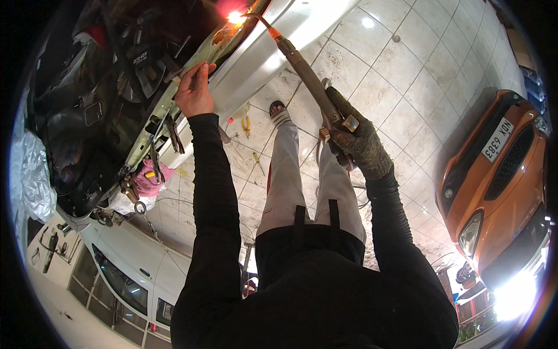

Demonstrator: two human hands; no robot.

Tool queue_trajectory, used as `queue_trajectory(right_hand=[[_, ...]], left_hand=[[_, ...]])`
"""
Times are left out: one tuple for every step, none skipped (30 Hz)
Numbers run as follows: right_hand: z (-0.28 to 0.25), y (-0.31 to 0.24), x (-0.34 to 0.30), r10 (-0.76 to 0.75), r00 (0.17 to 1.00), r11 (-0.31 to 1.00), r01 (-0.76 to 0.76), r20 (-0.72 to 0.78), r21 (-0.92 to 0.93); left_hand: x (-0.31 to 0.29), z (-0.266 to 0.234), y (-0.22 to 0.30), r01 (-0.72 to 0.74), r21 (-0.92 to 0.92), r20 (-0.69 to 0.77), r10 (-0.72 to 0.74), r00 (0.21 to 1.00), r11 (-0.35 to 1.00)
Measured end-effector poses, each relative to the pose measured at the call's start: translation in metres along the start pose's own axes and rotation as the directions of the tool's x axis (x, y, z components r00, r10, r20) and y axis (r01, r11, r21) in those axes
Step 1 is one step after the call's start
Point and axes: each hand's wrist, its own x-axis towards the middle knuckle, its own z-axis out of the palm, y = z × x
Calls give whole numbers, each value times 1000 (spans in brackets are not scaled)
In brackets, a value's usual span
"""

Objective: The person welds a section of a white car bumper using a welding torch, then picks up a plastic bottle and pours liquid onto the weld area to cool it.

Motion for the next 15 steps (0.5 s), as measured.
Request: queue_trajectory(right_hand=[[0, 0, 0, 11, 1000, 1000, -11, 4, 5], [0, -1, 0, 23, 1000, 1000, -23, 7, 10], [0, -2, -1, 34, 999, 999, -34, 10, 13], [-1, -2, -1, 40, 999, 999, -40, 21, 17], [-2, -2, -1, 46, 998, 999, -46, 32, 21], [-3, -2, -1, 51, 998, 998, -52, 42, 25], [-4, 0, 0, 30, 999, 999, -30, 37, 17], [-4, 4, 1, 9, 999, 1000, -9, 33, 9], [-3, 7, 3, -16, 999, 1000, 16, 31, -1], [-3, 8, 4, -21, 999, 1000, 21, 36, -2], [-3, 9, 5, -25, 999, 1000, 25, 42, -3], [-3, 9, 5, -24, 999, 1000, 24, 47, -1], [-4, 9, 5, -7, 999, 1000, 8, 38, -14], [-4, 9, 5, 9, 1000, 1000, -8, 30, -28], [-4, 9, 6, 25, 999, 999, -24, 22, -40]], left_hand=[[0, 0, 1, 9, 5, -1, -9, 1000, 1000], [-1, 0, 1, 18, 11, -2, -18, 1000, 1000], [-1, 0, 2, 28, 14, -3, -28, 1000, 1000], [-1, 0, 1, 27, 5, -3, -27, 1000, 1000], [-1, 0, 1, 26, -4, -3, -26, 1000, 1000], [-1, 1, 1, 24, -14, -1, -24, 1000, 1000], [-1, 2, 2, 24, -12, 3, -24, 1000, 1000], [-1, 3, 2, 25, -11, 7, -25, 1000, 1000], [1, 2, 1, 21, -11, 8, -21, 1000, 1000], [3, 1, 0, 22, -20, 6, -22, 1000, 1000], [5, 1, -1, 24, -29, 4, -24, 1000, 999], [5, 1, -2, 30, -35, 4, -30, 1000, 999], [5, 1, -2, 29, -24, 6, -29, 1000, 999], [5, 1, -2, 27, -13, 9, -27, 1000, 1000], [5, 1, -2, 25, -1, 11, -25, 1000, 1000]])
